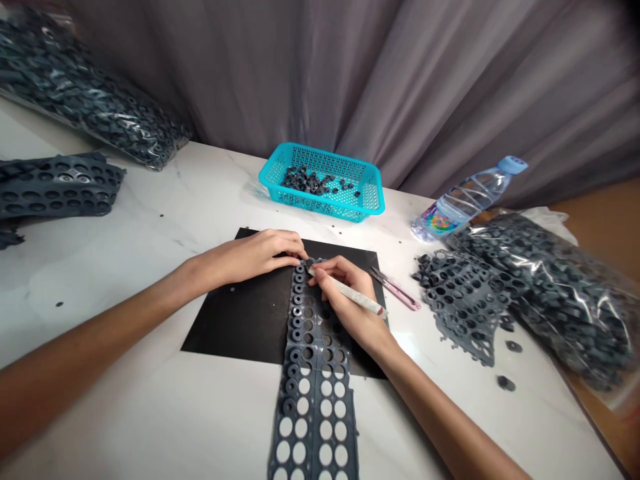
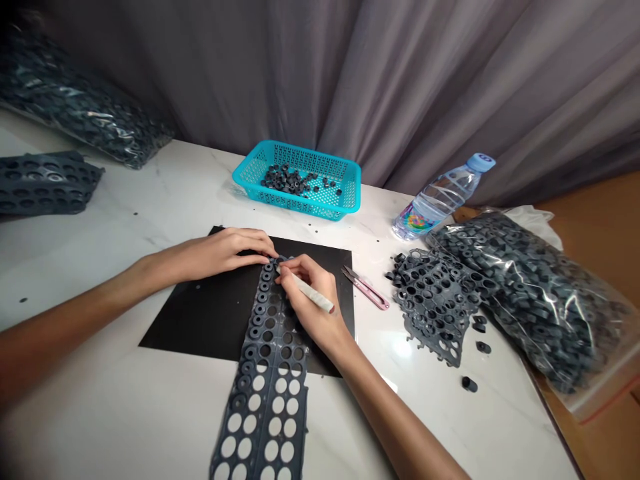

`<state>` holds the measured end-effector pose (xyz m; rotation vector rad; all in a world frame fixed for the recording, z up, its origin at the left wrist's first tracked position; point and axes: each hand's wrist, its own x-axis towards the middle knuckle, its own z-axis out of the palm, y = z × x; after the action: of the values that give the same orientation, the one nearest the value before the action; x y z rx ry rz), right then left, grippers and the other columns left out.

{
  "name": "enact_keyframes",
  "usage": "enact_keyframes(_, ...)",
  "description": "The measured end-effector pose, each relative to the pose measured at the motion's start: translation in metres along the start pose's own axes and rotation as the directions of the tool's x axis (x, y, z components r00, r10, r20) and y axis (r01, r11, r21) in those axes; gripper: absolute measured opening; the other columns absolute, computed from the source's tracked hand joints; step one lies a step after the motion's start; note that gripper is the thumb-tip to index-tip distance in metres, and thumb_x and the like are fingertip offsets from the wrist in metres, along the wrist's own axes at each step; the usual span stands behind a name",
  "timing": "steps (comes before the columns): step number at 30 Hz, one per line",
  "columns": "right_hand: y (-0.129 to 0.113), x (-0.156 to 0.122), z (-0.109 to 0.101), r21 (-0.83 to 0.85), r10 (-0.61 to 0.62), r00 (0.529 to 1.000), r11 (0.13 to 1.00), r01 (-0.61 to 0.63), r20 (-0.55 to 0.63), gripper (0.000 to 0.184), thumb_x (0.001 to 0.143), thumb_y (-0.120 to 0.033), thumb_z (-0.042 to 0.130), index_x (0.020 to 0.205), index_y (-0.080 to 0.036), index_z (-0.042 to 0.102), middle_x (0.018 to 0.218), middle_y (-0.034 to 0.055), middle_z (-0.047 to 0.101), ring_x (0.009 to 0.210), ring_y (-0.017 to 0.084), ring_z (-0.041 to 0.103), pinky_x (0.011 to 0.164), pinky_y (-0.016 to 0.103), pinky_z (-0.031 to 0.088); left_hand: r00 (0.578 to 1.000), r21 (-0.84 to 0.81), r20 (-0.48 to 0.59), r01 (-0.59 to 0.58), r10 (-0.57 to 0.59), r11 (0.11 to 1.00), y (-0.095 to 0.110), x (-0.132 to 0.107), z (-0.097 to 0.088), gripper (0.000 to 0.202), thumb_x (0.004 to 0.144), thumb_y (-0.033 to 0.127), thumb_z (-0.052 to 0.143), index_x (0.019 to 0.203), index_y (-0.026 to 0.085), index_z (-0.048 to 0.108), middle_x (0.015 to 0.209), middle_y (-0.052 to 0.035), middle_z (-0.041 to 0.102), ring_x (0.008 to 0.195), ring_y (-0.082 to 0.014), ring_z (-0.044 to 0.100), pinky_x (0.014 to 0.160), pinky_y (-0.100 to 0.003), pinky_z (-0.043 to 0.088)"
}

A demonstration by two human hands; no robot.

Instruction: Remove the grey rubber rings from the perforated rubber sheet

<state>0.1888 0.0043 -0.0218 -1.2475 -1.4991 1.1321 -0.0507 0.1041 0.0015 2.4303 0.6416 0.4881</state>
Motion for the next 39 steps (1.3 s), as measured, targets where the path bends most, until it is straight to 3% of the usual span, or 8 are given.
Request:
enact_keyframes(18,-0.002,-0.001,0.0,-0.044,-0.031,1.0,0.999,0.031,-0.003,0.022,0.106,-0.041,0.067,0.104,-0.02,0.073,0.093,0.0033,0.077,0.075,0.018,0.065,0.068,0.028,0.05,0.999,0.049,0.031,-0.027,0.025,0.998,-0.002,0.0,-0.001,0.027,0.115,0.033,0.053,0.116,0.022,0.078,0.124,-0.0075,0.076,0.116,-0.0219,0.073,0.104,-0.033,0.052)
enact_keyframes(24,-0.003,-0.003,0.004,-0.144,-0.057,0.998,0.988,0.054,-0.011,0.018,0.104,-0.036,0.066,0.1,-0.02,0.072,0.087,0.0013,0.073,0.074,0.017,0.064,0.068,0.028,0.047,0.998,0.029,-0.061,0.015,-0.013,0.999,0.004,0.002,0.011,0.025,0.112,0.029,0.057,0.104,0.021,0.079,0.112,-0.0064,0.079,0.106,-0.0215,0.074,0.099,-0.034,0.052)
enact_keyframes(26,-0.003,-0.003,0.005,-0.19,-0.073,0.997,0.979,0.067,-0.021,0.018,0.104,-0.035,0.066,0.097,-0.02,0.072,0.082,0.0,0.071,0.07,0.016,0.062,0.066,0.027,0.045,0.964,-0.113,-0.232,0.106,-0.13,0.988,0.007,0.004,0.005,0.018,0.107,0.031,0.066,0.099,0.02,0.079,0.106,-0.0058,0.08,0.099,-0.0211,0.074,0.097,-0.035,0.054)
enact_keyframes(28,-0.004,-0.003,0.005,-0.207,-0.07,0.997,0.976,0.062,-0.031,0.018,0.104,-0.036,0.066,0.096,-0.02,0.072,0.08,-0.0002,0.07,0.068,0.016,0.061,0.065,0.027,0.045,0.841,-0.362,-0.449,0.137,-0.301,0.922,0.008,0.006,-0.014,0.016,0.099,0.034,0.078,0.097,0.018,0.077,0.099,-0.0046,0.08,0.093,-0.0196,0.074,0.095,-0.035,0.056)
enact_keyframes(30,-0.004,-0.003,0.004,-0.175,-0.046,0.998,0.984,0.04,-0.03,0.019,0.106,-0.038,0.065,0.1,-0.021,0.073,0.083,0.0008,0.073,0.07,0.017,0.064,0.066,0.028,0.048,0.708,-0.564,-0.571,0.029,-0.416,0.825,0.007,0.006,-0.04,0.019,0.096,0.035,0.082,0.101,0.018,0.075,0.1,-0.0034,0.08,0.095,-0.0173,0.073,0.1,-0.034,0.056)
enact_keyframes(32,-0.005,-0.004,0.003,-0.11,-0.021,0.999,0.994,0.019,-0.026,0.022,0.107,-0.041,0.064,0.103,-0.021,0.072,0.089,0.0023,0.076,0.071,0.017,0.067,0.066,0.027,0.05,0.697,-0.635,-0.564,-0.022,-0.444,0.772,0.005,0.005,-0.06,0.021,0.097,0.034,0.083,0.104,0.017,0.075,0.106,-0.0043,0.079,0.101,-0.0157,0.072,0.108,-0.035,0.053)
enact_keyframes(34,-0.005,-0.004,0.002,-0.04,-0.013,0.998,0.999,0.01,-0.059,0.024,0.108,-0.044,0.065,0.105,-0.021,0.071,0.091,0.0033,0.077,0.07,0.017,0.068,0.064,0.027,0.051,0.713,-0.637,-0.537,0.009,-0.452,0.771,0.001,0.003,-0.066,0.025,0.093,0.037,0.086,0.105,0.016,0.077,0.108,-0.0062,0.079,0.097,-0.0158,0.072,0.102,-0.034,0.055)
enact_keyframes(39,-0.003,-0.005,0.002,0.037,-0.027,0.972,0.999,0.037,-0.231,0.025,0.107,-0.046,0.067,0.107,-0.021,0.071,0.088,0.0036,0.076,0.066,0.016,0.065,0.057,0.026,0.049,0.756,-0.469,-0.509,0.158,-0.412,0.869,-0.01,0.015,-0.036,0.034,0.089,0.043,0.088,0.108,0.017,0.08,0.108,-0.0087,0.081,0.09,-0.0181,0.074,0.09,-0.032,0.058)
